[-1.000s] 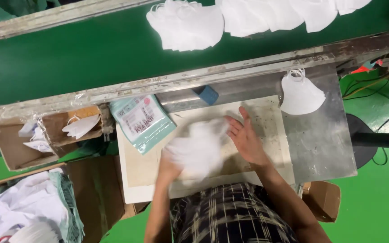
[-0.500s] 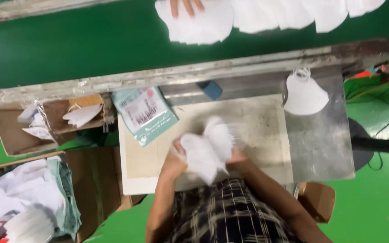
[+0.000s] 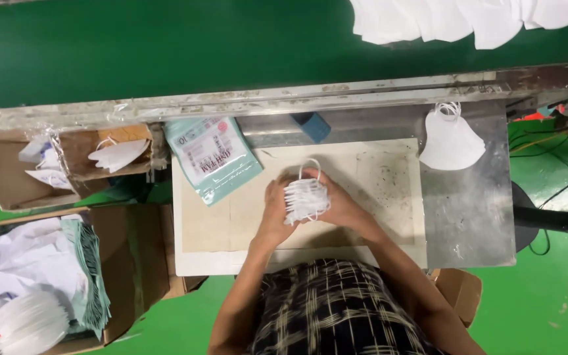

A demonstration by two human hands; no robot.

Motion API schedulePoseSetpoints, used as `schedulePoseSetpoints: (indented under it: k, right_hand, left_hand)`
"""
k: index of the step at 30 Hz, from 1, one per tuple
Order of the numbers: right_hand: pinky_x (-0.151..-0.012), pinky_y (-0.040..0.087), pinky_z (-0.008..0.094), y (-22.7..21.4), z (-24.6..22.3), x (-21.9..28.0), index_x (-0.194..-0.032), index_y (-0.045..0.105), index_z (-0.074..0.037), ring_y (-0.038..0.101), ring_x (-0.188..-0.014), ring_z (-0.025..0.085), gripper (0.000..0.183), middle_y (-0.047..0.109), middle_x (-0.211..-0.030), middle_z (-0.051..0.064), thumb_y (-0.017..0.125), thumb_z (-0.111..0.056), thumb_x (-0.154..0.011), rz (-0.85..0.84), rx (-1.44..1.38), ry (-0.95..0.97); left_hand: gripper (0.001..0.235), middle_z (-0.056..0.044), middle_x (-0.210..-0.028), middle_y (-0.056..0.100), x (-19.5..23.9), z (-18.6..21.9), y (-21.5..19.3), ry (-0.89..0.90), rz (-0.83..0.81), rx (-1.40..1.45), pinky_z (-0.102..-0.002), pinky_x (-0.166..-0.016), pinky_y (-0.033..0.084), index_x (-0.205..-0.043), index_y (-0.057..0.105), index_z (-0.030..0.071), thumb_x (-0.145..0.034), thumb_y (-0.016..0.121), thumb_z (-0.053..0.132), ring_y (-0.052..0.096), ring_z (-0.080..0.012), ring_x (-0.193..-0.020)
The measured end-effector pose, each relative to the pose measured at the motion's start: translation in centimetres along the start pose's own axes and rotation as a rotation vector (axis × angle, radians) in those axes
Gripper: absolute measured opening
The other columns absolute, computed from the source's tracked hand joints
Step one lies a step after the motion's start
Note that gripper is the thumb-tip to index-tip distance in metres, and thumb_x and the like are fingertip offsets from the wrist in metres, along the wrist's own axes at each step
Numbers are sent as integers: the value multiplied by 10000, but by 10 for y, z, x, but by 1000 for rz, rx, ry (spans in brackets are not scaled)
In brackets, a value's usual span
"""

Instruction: Stacking white fabric face masks and placing them into plastic packaging bags on an industrial conveyor line.

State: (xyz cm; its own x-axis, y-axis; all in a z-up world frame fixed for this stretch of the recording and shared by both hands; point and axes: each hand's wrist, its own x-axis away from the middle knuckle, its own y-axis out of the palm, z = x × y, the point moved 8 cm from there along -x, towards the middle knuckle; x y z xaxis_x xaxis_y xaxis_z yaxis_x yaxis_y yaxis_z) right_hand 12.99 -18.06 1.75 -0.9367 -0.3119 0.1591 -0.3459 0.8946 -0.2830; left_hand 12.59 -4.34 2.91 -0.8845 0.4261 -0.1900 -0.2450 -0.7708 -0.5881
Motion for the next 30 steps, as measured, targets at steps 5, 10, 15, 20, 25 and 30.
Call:
schedulePoseSetpoints:
  k: [5,10,15,20,25,30]
  right_hand:
    - [-1049,457,492,-11,-9,15,-1442,371,17,526,-1260,387,1034,523,-1363,269,931,-327,-643,236,363,-284]
    - [-1013,543,388,11,32,21,-1348,566,-21,635,-1208,292,633,666,-1271,183,785,-297,-822,262,450,-504]
    - [-630,456,255,0,82,16,-1164,766,44,563,-734,107,263,697,-874,82,745,-120,-960,327,-369,197]
    - [-669,527,231,3,70,9,-1217,713,30,638,-784,68,314,731,-940,23,713,-117,-939,314,-627,214]
    - [-736,548,233,8,73,-2,-1265,692,17,648,-863,78,343,731,-1017,36,703,-119,-950,246,-690,231]
    - [-765,597,276,22,91,-2,-1255,705,2,693,-886,139,364,753,-1043,82,715,-152,-925,214,-711,389]
  left_hand:
    - [761,-213,-1300,556,18,-34,12,-85,155,80,-481,-1097,418,-1341,507,3,-693,878,149,506,-425,-1259]
    - [535,-166,-1090,657,27,-56,28,-303,166,222,-413,-947,527,-1180,577,5,-759,869,155,646,-327,-1055]
    - [285,-148,-1185,682,23,-53,-32,-243,272,270,-405,-1012,516,-1240,628,12,-962,644,71,645,-300,-1130]
    - [309,-175,-1165,674,34,-29,-103,-176,467,-578,-471,-950,452,-1240,666,-23,-944,590,23,607,-349,-1062]
    - [395,-164,-1196,702,53,-32,-74,-144,314,-633,-445,-865,482,-1196,709,-36,-814,613,-10,617,-341,-994]
    - [192,-144,-1118,703,54,-38,-89,-209,389,-503,-429,-779,549,-1036,728,14,-852,706,67,646,-344,-923]
